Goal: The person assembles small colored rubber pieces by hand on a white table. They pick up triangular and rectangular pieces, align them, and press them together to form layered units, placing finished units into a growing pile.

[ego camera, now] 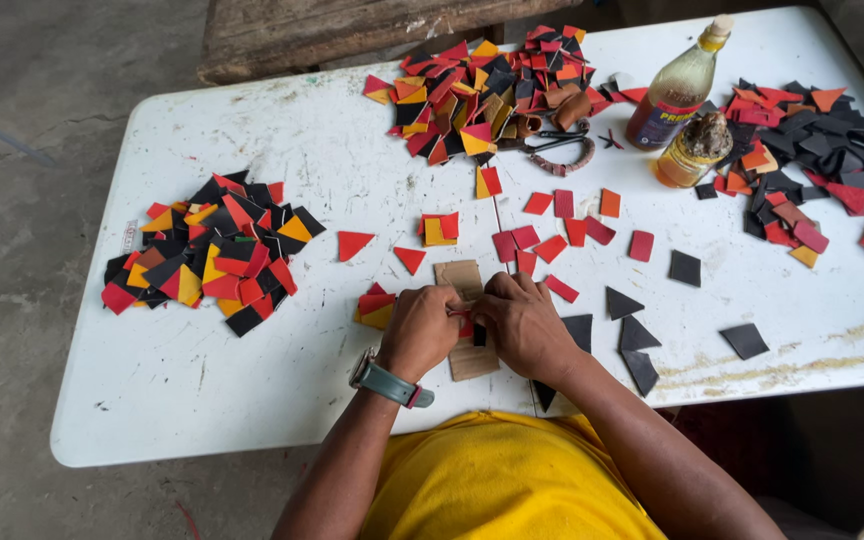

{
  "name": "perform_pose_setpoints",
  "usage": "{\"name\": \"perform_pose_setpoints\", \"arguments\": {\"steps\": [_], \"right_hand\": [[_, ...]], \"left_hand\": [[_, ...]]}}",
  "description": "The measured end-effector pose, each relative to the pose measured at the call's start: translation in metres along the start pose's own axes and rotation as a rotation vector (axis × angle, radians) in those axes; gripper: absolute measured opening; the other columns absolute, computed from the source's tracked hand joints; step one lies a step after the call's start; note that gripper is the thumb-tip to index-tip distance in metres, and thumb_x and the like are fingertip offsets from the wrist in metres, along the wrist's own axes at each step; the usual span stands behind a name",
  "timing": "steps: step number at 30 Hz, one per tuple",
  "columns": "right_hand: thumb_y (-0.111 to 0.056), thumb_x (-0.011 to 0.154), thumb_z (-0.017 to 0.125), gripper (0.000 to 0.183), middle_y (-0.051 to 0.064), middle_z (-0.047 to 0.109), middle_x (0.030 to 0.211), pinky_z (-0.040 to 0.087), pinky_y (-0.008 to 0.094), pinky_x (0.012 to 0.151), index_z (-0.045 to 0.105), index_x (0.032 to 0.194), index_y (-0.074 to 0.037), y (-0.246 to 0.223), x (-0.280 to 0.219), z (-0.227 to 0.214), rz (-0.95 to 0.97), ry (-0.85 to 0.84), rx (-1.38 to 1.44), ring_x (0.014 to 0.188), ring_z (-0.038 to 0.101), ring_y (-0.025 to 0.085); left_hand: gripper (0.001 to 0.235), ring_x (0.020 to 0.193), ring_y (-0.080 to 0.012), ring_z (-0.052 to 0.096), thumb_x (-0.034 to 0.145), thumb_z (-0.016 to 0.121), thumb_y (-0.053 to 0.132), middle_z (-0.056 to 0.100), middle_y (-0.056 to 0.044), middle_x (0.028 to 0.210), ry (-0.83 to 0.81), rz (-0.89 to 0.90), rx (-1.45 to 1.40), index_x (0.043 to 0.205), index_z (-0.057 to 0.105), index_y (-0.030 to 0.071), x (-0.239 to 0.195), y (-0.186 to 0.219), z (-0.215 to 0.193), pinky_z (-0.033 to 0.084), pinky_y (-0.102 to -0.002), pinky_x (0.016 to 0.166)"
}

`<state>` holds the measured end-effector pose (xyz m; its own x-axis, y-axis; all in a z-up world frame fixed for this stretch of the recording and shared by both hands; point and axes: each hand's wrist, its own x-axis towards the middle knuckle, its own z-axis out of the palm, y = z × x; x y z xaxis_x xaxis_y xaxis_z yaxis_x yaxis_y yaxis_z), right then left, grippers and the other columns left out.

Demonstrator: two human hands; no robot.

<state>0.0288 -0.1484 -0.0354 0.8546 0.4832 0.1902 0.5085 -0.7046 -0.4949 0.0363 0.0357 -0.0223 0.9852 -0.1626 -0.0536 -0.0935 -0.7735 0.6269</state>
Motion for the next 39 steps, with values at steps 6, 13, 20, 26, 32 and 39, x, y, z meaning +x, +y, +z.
{"name": "perform_pose_setpoints", "arguments": {"steps": [6,13,20,26,32,39], "right_hand": [[-0.016,0.088,0.066,0.014,0.004,0.059,0.102,0.039,0.043,0.084,0.077,0.097,-0.014,-0.003,-0.005,-0.002,0.032,-0.033,-0.049,0.099,0.051,0.027],[-0.016,0.086,0.067,0.016,0.002,0.059,0.103,0.038,0.043,0.085,0.077,0.099,-0.016,-0.006,-0.008,0.002,-0.029,0.013,-0.031,0.102,0.052,0.027],[-0.018,0.089,0.067,0.018,0.002,0.059,0.102,0.039,0.042,0.085,0.075,0.105,-0.015,-0.005,-0.010,0.005,-0.006,0.004,-0.040,0.102,0.052,0.027],[-0.018,0.092,0.065,0.022,0.005,0.058,0.101,0.038,0.045,0.084,0.073,0.112,-0.015,-0.007,-0.010,0.009,0.048,-0.045,-0.008,0.099,0.052,0.028],[-0.018,0.091,0.064,0.014,0.001,0.061,0.104,0.040,0.045,0.094,0.076,0.099,-0.019,-0.002,-0.021,-0.005,0.053,-0.176,0.054,0.110,0.054,0.025],[-0.028,0.083,0.073,0.040,0.013,0.047,0.147,0.031,0.062,0.101,0.073,0.121,-0.017,-0.018,-0.041,-0.007,-0.104,0.034,-0.007,0.136,0.037,0.040]], "left_hand": [[0.012,0.084,-0.0396,0.073,0.078,0.068,0.000,0.073,-0.022,0.086,0.039,0.062,0.071,0.089,0.075,0.001,0.002,0.004,0.005,0.057,-0.049,0.077],[0.011,0.084,-0.0383,0.073,0.078,0.070,0.001,0.074,-0.021,0.086,0.033,0.060,0.026,0.087,0.076,0.002,0.004,0.000,0.004,0.058,-0.047,0.077],[0.008,0.082,-0.0355,0.074,0.079,0.074,0.006,0.074,-0.019,0.086,0.007,0.036,0.005,0.086,0.075,0.002,0.003,-0.002,0.005,0.059,-0.044,0.076],[0.008,0.081,-0.0360,0.074,0.079,0.076,0.008,0.074,-0.019,0.083,0.029,0.064,0.014,0.083,0.074,0.002,0.004,-0.006,0.007,0.058,-0.045,0.075],[0.009,0.082,-0.0370,0.073,0.079,0.078,0.009,0.074,-0.020,0.082,0.006,0.000,0.017,0.085,0.074,0.003,0.004,-0.003,0.000,0.057,-0.045,0.075],[0.008,0.080,-0.0351,0.074,0.080,0.076,0.009,0.075,-0.017,0.083,0.051,0.048,-0.032,0.084,0.074,0.003,-0.004,0.000,0.000,0.058,-0.044,0.073]]}}
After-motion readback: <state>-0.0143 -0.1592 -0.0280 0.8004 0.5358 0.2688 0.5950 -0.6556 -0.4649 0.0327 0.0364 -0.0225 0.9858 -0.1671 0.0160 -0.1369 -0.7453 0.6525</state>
